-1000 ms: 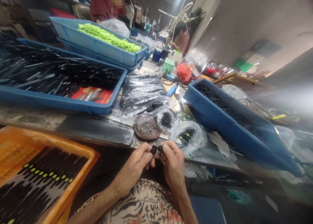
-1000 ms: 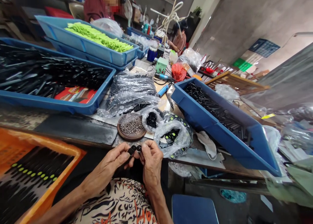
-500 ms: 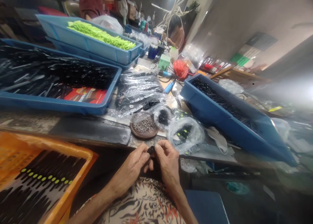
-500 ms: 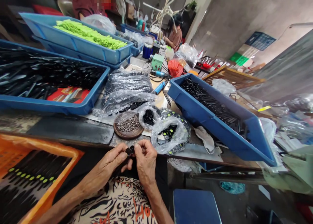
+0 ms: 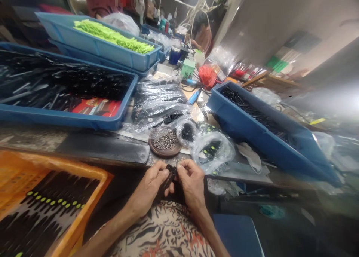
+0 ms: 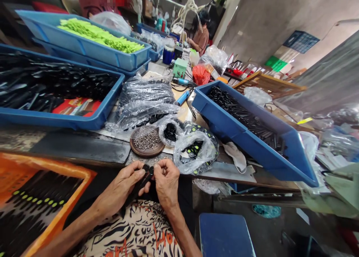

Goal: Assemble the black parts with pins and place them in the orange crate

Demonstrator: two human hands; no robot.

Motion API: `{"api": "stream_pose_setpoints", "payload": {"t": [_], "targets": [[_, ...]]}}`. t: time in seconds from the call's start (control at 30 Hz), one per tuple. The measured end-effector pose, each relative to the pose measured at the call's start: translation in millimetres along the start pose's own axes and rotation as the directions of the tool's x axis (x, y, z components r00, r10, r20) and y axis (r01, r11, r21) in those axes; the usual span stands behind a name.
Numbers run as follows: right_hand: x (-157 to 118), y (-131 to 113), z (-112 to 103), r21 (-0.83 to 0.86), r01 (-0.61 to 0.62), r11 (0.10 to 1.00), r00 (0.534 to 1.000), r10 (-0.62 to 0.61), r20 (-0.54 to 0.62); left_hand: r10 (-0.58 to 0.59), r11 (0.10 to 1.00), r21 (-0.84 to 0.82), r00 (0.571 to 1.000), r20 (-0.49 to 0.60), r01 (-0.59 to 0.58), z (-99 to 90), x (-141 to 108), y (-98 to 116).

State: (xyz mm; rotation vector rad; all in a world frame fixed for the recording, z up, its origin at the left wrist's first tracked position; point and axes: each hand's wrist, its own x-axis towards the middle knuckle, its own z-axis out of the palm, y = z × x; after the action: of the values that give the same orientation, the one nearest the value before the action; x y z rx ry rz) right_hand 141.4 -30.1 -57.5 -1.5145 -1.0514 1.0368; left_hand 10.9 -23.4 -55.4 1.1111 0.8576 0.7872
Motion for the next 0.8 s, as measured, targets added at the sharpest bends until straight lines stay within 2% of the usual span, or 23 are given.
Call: {"api": "stream_pose_setpoints", "payload": {"t": [0.2,0.3,0.47,0.57,0.67,0.73,0.8], "targets": [[-1,-3,1,0.041,-0.016,0.999,1.0,0.016,0.009,0.002,0.997,0.083,0.999,-0.042,0.001,3.5,0,10],[-2,-7,4,0.089,-0.031,0.996,0.999,0.029,0.021,0.021,0.996,0.09,0.995,-0.093,-0.013,5.7,1,8],[-1,-6,5,0.059,-0.004,0.998,1.0,0.005,-0.022,0.05,0.997,0.06,0.989,-0.141,-0.042,6.9,4,4],[0,-3,4,0.04,0.012,0.999,1.0,-0.011,-0.019,0.146,0.97,0.218,0.974,-0.173,-0.106,5.6,5,1],[0,-3,3,0.021,0.025,0.999,0.999,-0.025,-0.028,0.314,0.863,0.459,0.936,-0.158,-0.212,4.3,3,-1],[-1,-4,3,0.02,0.032,0.999,0.999,-0.032,-0.03,0.346,0.834,0.5,0.927,-0.146,-0.233,3.9,2,-1],[-1,-5,4,0.025,0.039,0.999,0.999,-0.038,-0.027,0.319,0.855,0.473,0.934,-0.159,-0.211,3.7,1,0]]}}
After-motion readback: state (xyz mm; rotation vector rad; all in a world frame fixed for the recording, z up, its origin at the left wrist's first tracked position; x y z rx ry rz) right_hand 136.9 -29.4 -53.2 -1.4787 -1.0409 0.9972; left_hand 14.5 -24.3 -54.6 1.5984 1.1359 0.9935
